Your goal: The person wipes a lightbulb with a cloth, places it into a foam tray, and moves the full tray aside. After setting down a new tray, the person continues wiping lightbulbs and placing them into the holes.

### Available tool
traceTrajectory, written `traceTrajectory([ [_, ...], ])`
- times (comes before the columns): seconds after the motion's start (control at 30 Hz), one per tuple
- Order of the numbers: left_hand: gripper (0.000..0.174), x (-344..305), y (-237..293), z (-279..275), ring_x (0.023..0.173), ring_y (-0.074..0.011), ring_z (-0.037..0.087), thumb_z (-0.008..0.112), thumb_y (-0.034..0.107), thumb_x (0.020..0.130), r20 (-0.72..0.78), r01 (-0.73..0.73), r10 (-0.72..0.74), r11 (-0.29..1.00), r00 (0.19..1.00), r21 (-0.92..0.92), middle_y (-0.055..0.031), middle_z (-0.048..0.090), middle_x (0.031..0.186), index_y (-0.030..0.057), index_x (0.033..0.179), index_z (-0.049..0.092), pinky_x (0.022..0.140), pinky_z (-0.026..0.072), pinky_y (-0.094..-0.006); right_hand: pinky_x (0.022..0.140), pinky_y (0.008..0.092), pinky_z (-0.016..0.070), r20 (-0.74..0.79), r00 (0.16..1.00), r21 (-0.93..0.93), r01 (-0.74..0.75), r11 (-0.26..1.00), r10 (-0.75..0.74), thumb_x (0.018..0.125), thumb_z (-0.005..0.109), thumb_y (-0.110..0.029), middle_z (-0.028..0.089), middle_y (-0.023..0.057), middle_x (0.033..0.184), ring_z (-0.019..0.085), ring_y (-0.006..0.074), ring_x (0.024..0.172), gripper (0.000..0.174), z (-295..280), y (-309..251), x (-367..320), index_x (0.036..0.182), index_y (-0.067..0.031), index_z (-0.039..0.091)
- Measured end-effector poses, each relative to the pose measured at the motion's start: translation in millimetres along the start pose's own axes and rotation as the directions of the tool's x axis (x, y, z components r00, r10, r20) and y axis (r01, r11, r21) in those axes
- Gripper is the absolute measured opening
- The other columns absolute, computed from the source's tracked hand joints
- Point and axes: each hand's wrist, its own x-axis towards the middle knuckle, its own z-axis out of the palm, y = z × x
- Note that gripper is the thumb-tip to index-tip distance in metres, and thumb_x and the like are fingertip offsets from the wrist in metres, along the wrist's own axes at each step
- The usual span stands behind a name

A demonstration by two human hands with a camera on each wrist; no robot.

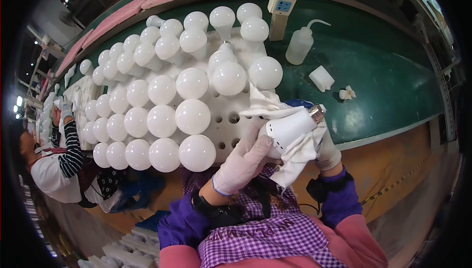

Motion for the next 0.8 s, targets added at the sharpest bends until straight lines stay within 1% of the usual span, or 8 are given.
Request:
traceTrajectory([
  [0.2, 0.069, 6.0, -20.3, -8.1, 0.119, -0.0260, 0.042, 0.067, 0.020, 0.083, -0.006, -0.340, 0.484, 0.623, 0.875, 0.704, -0.0204, 0.038, 0.129, -0.0030, 0.134, 0.026, 0.099, 0.0381, -0.0391, 0.087, 0.0290, 0.0467, 0.009, 0.995, -0.120, 0.101, 0.988, -0.100, 0.062, 0.084, -0.021, 0.059, 0.0067, 0.110, 0.057, 0.0135, 0.098, 0.071, 13.1, -1.9, 1.3, 0.120, -0.0006, 0.049],
  [0.27, 0.070, 13.9, -25.8, -14.8, 0.121, -0.0281, 0.041, 0.071, 0.013, 0.077, 0.272, -0.516, 0.710, 0.150, 0.649, 0.843, -0.0209, 0.037, 0.132, -0.0034, 0.132, 0.030, 0.101, 0.0357, -0.0400, 0.086, 0.0286, 0.0473, -0.087, 0.996, 0.069, 0.021, 0.997, -0.015, 0.058, 0.087, -0.020, 0.060, 0.0054, 0.108, 0.057, 0.0126, 0.096, 0.075, 19.9, -0.6, -4.8, 0.119, -0.0007, 0.050],
  [0.33, 0.064, 11.6, -22.5, -9.5, 0.122, -0.0295, 0.041, 0.070, 0.007, 0.076, 0.241, -0.482, 0.698, 0.169, 0.675, 0.860, -0.0212, 0.035, 0.134, -0.0031, 0.127, 0.035, 0.101, 0.0351, -0.0407, 0.086, 0.0286, 0.0475, -0.152, 0.988, 0.066, 0.008, 0.998, 0.002, 0.058, 0.087, -0.019, 0.060, 0.0056, 0.108, 0.057, 0.0123, 0.095, 0.073, 18.5, 1.3, -8.5, 0.118, -0.0004, 0.051],
  [0.43, 0.040, 8.7, -12.2, -3.0, 0.118, -0.0262, 0.045, 0.056, 0.009, 0.090, 0.036, -0.497, 0.559, 0.703, 0.828, 0.509, -0.0186, 0.042, 0.127, -0.0038, 0.123, 0.038, 0.098, 0.0384, -0.0361, 0.085, 0.0286, 0.0474, -0.040, 0.998, -0.171, 0.040, 0.985, -0.047, 0.060, 0.086, -0.020, 0.060, 0.0064, 0.109, 0.058, 0.0126, 0.096, 0.070, -1.2, 6.5, -4.9, 0.118, -0.0001, 0.051],
  [0.5, 0.044, -0.3, 2.4, 6.2, 0.105, -0.0206, 0.055, 0.044, 0.029, 0.097, -0.163, -0.100, 0.147, 0.959, 0.976, 0.264, -0.0133, 0.050, 0.122, -0.0010, 0.129, 0.036, 0.088, 0.0469, -0.0317, 0.085, 0.0287, 0.0476, -0.074, 0.997, -0.028, -0.022, 0.999, 0.020, 0.062, 0.084, -0.020, 0.060, 0.0068, 0.109, 0.058, 0.0128, 0.095, 0.068, 3.0, 0.4, -13.1, 0.118, 0.0002, 0.051],
  [0.53, 0.050, 0.4, 9.8, 5.5, 0.106, -0.0199, 0.056, 0.040, 0.035, 0.099, -0.145, 0.117, -0.106, 0.991, 0.984, 0.065, -0.0139, 0.050, 0.126, -0.0005, 0.134, 0.033, 0.086, 0.0495, -0.0327, 0.084, 0.0287, 0.0478, -0.104, 0.991, 0.116, -0.075, 0.990, 0.088, 0.063, 0.083, -0.021, 0.061, 0.0071, 0.109, 0.058, 0.0130, 0.095, 0.067, 5.4, -3.4, -15.8, 0.118, 0.0005, 0.051],
  [0.63, 0.049, 2.0, 18.9, 0.7, 0.088, -0.0154, 0.061, 0.042, 0.034, 0.098, 0.140, 0.242, -0.211, 0.935, 0.967, -0.258, -0.0111, 0.054, 0.117, 0.0015, 0.134, 0.034, 0.071, 0.0521, -0.0261, 0.085, 0.0296, 0.0484, -0.112, 0.986, 0.112, -0.115, 0.987, 0.128, 0.065, 0.082, -0.019, 0.061, 0.0078, 0.108, 0.058, 0.0141, 0.095, 0.065, 7.7, -10.6, -13.5, 0.118, 0.0011, 0.051],
  [0.8, 0.053, 2.9, 17.4, 14.4, 0.098, -0.0163, 0.058, 0.049, 0.030, 0.095, -0.018, 0.137, -0.144, 0.971, 0.989, -0.196, -0.0119, 0.050, 0.124, 0.0018, 0.136, 0.029, 0.078, 0.0512, -0.0280, 0.086, 0.0305, 0.0485, 0.043, 0.994, -0.049, 0.104, 0.993, -0.102, 0.072, 0.073, -0.014, 0.059, 0.0089, 0.109, 0.058, 0.0155, 0.099, 0.061, 2.6, 14.0, -19.8, 0.125, -0.0001, 0.046],
])
